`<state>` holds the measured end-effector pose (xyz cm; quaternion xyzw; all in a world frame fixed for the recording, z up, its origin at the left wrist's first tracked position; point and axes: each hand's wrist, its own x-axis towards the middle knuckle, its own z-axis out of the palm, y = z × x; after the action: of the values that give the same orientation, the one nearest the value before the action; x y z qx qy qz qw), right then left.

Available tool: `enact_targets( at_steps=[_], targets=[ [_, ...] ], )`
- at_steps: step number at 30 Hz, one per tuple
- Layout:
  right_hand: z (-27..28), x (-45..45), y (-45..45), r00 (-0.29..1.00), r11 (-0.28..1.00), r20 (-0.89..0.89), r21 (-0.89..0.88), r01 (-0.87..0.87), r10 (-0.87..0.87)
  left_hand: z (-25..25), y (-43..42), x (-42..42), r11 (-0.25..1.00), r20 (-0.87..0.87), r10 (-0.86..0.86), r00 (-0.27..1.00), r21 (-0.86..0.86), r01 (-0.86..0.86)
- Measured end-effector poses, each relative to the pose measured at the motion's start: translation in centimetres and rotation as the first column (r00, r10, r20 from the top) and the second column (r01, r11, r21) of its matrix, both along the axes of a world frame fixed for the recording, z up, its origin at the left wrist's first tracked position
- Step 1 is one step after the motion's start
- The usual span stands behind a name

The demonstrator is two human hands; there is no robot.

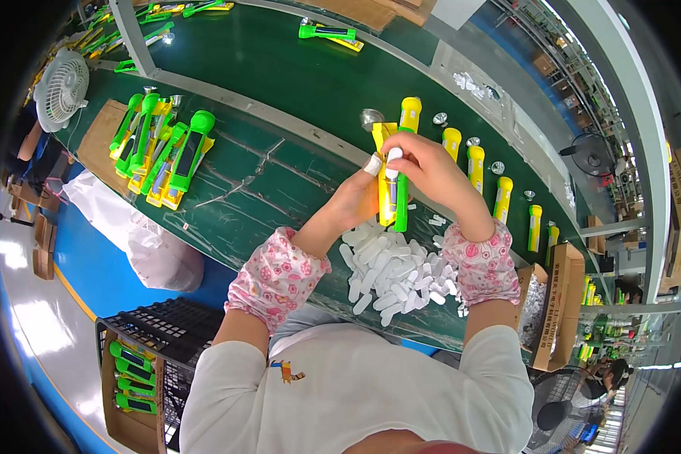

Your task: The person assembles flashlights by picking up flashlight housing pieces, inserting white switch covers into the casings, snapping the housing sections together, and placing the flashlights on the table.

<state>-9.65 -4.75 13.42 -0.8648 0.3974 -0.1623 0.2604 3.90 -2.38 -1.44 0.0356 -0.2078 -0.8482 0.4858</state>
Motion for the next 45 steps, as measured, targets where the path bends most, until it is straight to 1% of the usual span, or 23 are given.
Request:
enact_targets(
  at_steps=[1,2,4,5,8,11,14,17,18,19,20,21,23,24,25,28,29,32,35,38,41,44,45],
  targets=[
    [0.5,0.1,0.0,0.998,0.989,-0.004,0.134,0.060,-0.060,0.1,0.0,0.0,1.000,-0.018,0.005,1.000,-0.030,-0.005],
    [0.3,-0.2,-0.2,0.997,0.989,0.052,0.141,0.049,-0.057,0.3,0.1,0.0,0.998,-0.035,0.008,0.999,-0.059,-0.010],
    [-0.5,-1.0,-0.7,0.985,0.988,0.163,0.153,0.029,-0.054,1.0,0.3,0.1,0.997,-0.027,0.053,0.998,-0.051,-0.054],
    [-0.6,-1.5,-0.9,0.983,0.980,0.181,0.197,-0.008,-0.029,1.1,0.5,0.1,0.996,-0.020,0.075,0.997,-0.045,-0.076],
    [-0.1,-2.1,-1.1,0.981,0.970,0.188,0.231,-0.082,0.039,0.8,0.4,-0.1,0.999,0.006,0.042,0.999,-0.033,-0.042],
    [-0.2,-1.8,-0.9,0.998,0.984,0.061,0.175,-0.017,0.007,0.7,0.6,-0.1,0.999,-0.001,0.034,0.999,-0.024,-0.034],
    [-0.1,-1.5,-0.5,1.000,0.994,0.023,0.106,-0.014,0.012,0.3,0.3,-0.1,0.997,0.057,0.073,0.996,-0.034,-0.071],
    [-1.3,-1.2,-0.1,0.992,0.992,0.122,0.123,0.019,-0.034,-0.1,0.0,0.0,0.995,-0.026,0.087,0.996,-0.044,-0.088],
    [-1.4,-0.9,0.6,0.993,0.986,0.085,-0.136,0.093,-0.082,0.3,0.2,-0.1,0.995,-0.032,0.099,0.995,-0.017,-0.099],
    [-1.3,-0.5,1.7,0.989,0.908,0.062,-0.393,0.145,-0.132,1.1,0.2,0.0,0.993,-0.038,0.115,0.993,0.006,-0.115],
    [-1.3,-0.3,2.9,0.982,0.762,0.052,-0.624,0.174,-0.182,1.5,0.1,0.1,0.991,-0.046,0.135,0.990,0.028,-0.134],
    [-2.3,-0.9,4.0,0.941,0.782,0.025,-0.549,0.295,-0.337,0.9,-0.2,0.1,0.985,-0.032,0.172,0.985,0.008,-0.172],
    [-5.9,-2.4,4.3,0.949,0.926,0.043,-0.209,0.313,-0.311,1.5,-0.1,0.1,0.972,-0.016,0.235,0.972,0.030,-0.234],
    [-6.7,-2.4,4.7,0.950,0.951,0.061,-0.022,0.309,-0.308,1.7,0.1,0.1,0.965,-0.001,0.259,0.966,0.040,-0.259],
    [-6.9,-2.3,4.9,0.954,0.955,0.056,0.036,0.294,-0.296,1.3,-0.2,-0.1,0.958,0.026,0.279,0.960,0.052,-0.280],
    [-8.8,-1.7,4.7,0.904,0.937,0.274,-0.022,0.348,-0.329,0.9,0.2,-0.8,0.857,0.215,0.498,0.840,0.028,-0.515],
    [-9.0,-1.5,5.0,0.913,0.919,0.279,-0.173,0.354,-0.299,0.7,0.1,-0.6,0.847,0.188,0.505,0.843,0.079,-0.525],
    [-10.1,-0.5,4.9,0.909,0.918,0.362,-0.250,0.307,-0.205,1.1,0.1,-0.1,0.826,0.218,0.499,0.839,0.174,-0.536],
    [-10.4,0.8,5.7,0.925,0.921,0.316,-0.253,0.297,-0.212,0.7,0.1,0.1,0.806,0.311,0.514,0.800,0.144,-0.574],
    [-10.7,1.6,6.2,0.921,0.896,0.279,-0.275,0.349,-0.274,0.1,0.0,-0.1,0.793,0.366,0.526,0.768,0.116,-0.598],
    [-11.1,2.1,6.8,0.910,0.878,0.243,-0.268,0.396,-0.336,0.4,0.0,-0.2,0.816,0.298,0.496,0.815,0.159,-0.555],
    [-11.4,1.9,6.9,0.913,0.862,0.202,-0.309,0.403,-0.355,-0.6,-0.4,0.7,0.928,-0.016,0.328,0.944,0.189,-0.320],
    [-11.6,1.9,7.0,0.915,0.861,0.182,-0.312,0.401,-0.360,-0.3,-0.3,0.8,0.937,0.000,0.303,0.953,0.180,-0.298]
  ],
)
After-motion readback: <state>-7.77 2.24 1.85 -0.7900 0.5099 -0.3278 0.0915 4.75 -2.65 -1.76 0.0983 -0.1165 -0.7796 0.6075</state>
